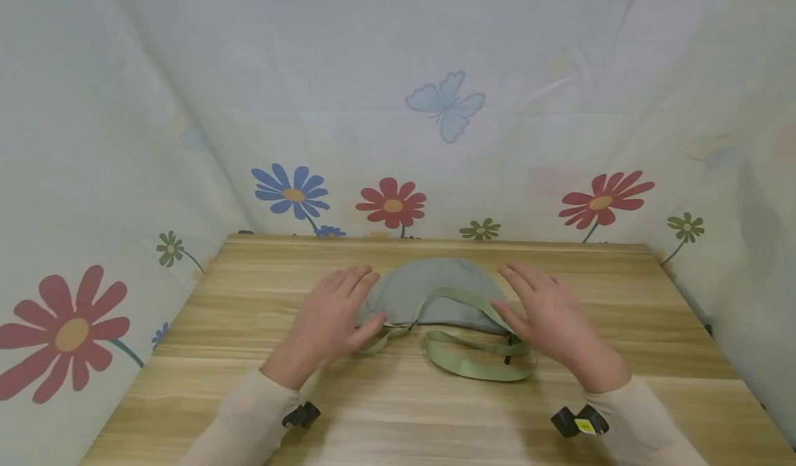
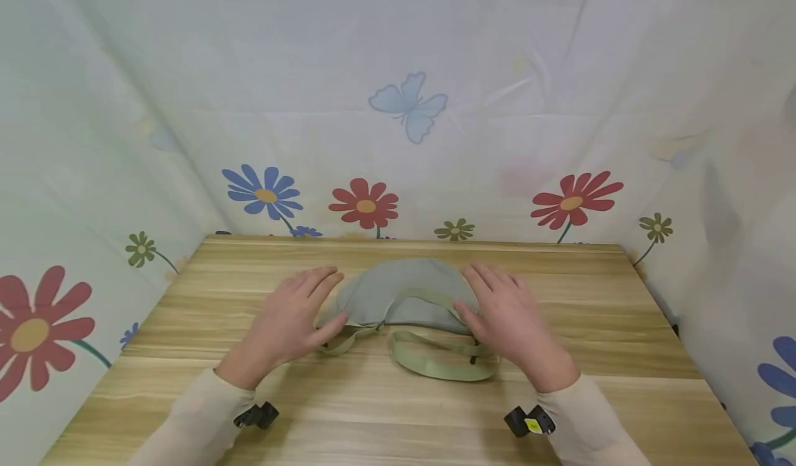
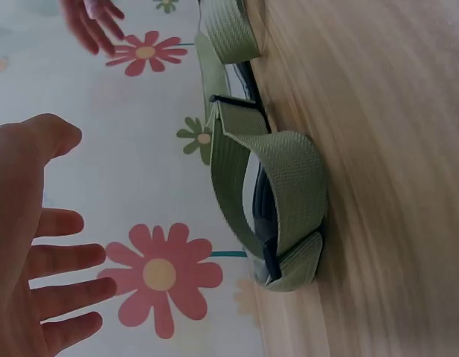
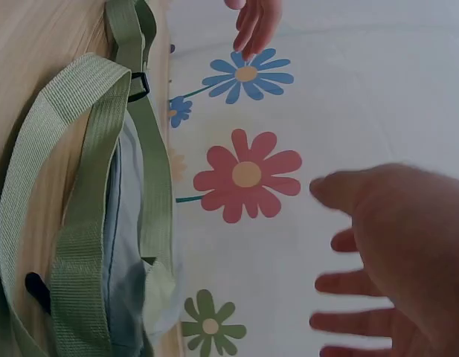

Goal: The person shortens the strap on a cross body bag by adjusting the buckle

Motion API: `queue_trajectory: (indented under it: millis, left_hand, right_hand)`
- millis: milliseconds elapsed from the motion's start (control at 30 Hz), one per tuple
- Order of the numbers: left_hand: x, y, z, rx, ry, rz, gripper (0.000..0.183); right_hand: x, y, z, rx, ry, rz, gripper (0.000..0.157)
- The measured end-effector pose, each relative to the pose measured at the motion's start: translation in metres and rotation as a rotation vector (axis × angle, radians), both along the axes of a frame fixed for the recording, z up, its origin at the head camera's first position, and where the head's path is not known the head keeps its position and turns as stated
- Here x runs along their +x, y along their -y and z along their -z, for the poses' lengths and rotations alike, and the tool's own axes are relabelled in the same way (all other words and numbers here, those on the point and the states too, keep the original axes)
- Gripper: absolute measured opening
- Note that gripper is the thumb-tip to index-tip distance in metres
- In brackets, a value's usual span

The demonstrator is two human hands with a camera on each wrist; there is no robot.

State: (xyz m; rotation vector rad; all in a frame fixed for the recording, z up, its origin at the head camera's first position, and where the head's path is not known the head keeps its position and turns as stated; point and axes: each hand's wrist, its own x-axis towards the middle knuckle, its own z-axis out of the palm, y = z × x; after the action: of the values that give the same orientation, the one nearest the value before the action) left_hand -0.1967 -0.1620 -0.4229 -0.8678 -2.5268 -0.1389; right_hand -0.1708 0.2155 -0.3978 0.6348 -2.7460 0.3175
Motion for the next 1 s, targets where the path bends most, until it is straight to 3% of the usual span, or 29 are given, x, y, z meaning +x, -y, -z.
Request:
queue_trajectory:
  millis: [233,700,1000]
  left_hand:
    - [0.001,-0.006,0.009,-0.002,-0.002,0.046,0.062]
    - [0.001,-0.017,0.019,-0.053,0.001,0.087,0.055]
    - [0.001,-0.023,0.027,-0.067,0.033,0.097,0.050]
  right_hand:
    - [-0.010,0.011,0.015,-0.029,-0.098,-0.168,0.060]
    - [-0.021,0.027,0.030,-0.065,-0.128,-0.271,0.052]
    - [-0.029,0.041,0.041,-0.013,-0.134,-0.321,0.050]
